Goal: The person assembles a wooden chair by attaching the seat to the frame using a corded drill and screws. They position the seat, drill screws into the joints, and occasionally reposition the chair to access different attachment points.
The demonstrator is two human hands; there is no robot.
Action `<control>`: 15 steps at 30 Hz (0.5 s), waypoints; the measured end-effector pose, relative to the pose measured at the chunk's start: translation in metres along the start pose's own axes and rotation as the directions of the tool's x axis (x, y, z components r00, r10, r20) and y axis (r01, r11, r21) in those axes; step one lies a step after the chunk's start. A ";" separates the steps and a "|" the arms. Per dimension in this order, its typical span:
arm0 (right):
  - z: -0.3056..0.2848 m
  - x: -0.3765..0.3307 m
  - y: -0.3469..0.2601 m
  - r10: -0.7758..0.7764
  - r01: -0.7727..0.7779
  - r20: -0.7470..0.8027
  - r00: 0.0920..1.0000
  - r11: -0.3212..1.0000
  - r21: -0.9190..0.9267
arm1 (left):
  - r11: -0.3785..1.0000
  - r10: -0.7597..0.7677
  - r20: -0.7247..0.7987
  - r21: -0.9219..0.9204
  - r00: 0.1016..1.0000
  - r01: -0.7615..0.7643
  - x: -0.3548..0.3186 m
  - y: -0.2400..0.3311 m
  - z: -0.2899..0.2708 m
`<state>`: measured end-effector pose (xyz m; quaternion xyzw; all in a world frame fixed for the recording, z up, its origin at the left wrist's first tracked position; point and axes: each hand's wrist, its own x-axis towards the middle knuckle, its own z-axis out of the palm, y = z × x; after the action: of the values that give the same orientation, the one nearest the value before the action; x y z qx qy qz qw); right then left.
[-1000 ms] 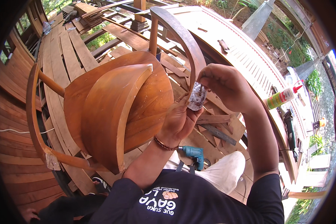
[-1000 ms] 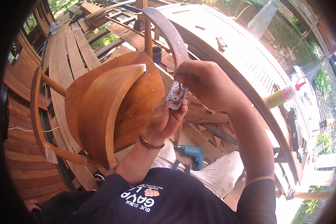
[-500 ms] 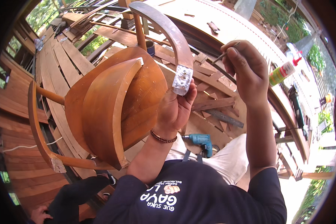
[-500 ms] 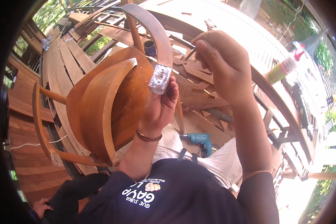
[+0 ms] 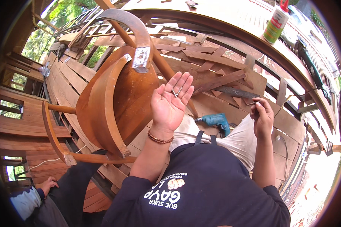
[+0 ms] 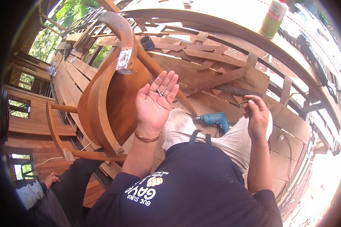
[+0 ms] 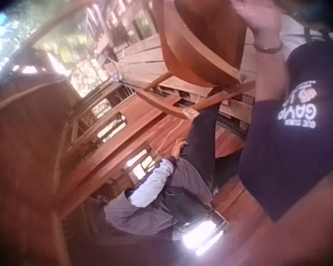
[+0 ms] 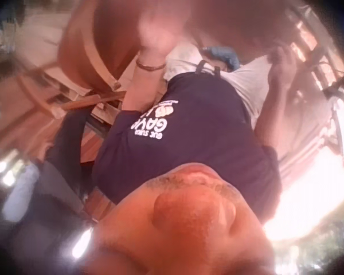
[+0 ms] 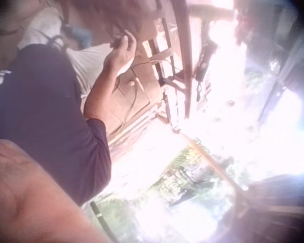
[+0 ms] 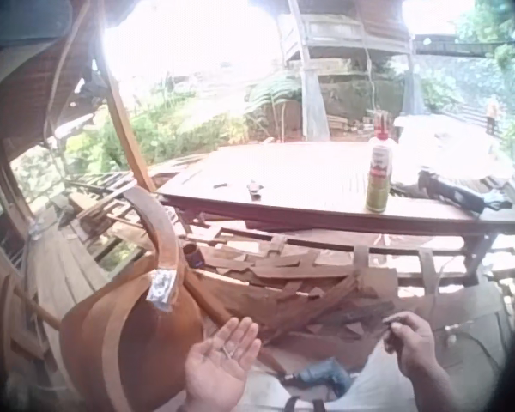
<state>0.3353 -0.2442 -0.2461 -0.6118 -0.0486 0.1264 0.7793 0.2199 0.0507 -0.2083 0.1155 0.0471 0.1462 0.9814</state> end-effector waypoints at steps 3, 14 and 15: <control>-0.047 -0.020 -0.010 -0.120 0.125 -0.110 0.987 0.991 0.039 | 0.984 -0.038 -0.100 0.169 0.994 0.055 -0.015 -0.021 -0.020; -0.241 -0.047 0.070 -0.029 -0.138 -0.535 0.844 0.953 -0.269 | 0.726 -0.304 -0.431 0.472 0.849 0.500 0.016 -0.132 -0.144; -0.249 -0.047 0.092 0.031 -0.244 -0.496 0.868 0.896 -0.370 | 0.720 -0.333 -0.479 0.427 0.812 0.547 0.016 -0.141 -0.155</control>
<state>0.3351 -0.4702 -0.3924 -0.7792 0.1636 0.0146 0.6049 0.2549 -0.0429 -0.3939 0.3461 0.2964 -0.0970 0.8848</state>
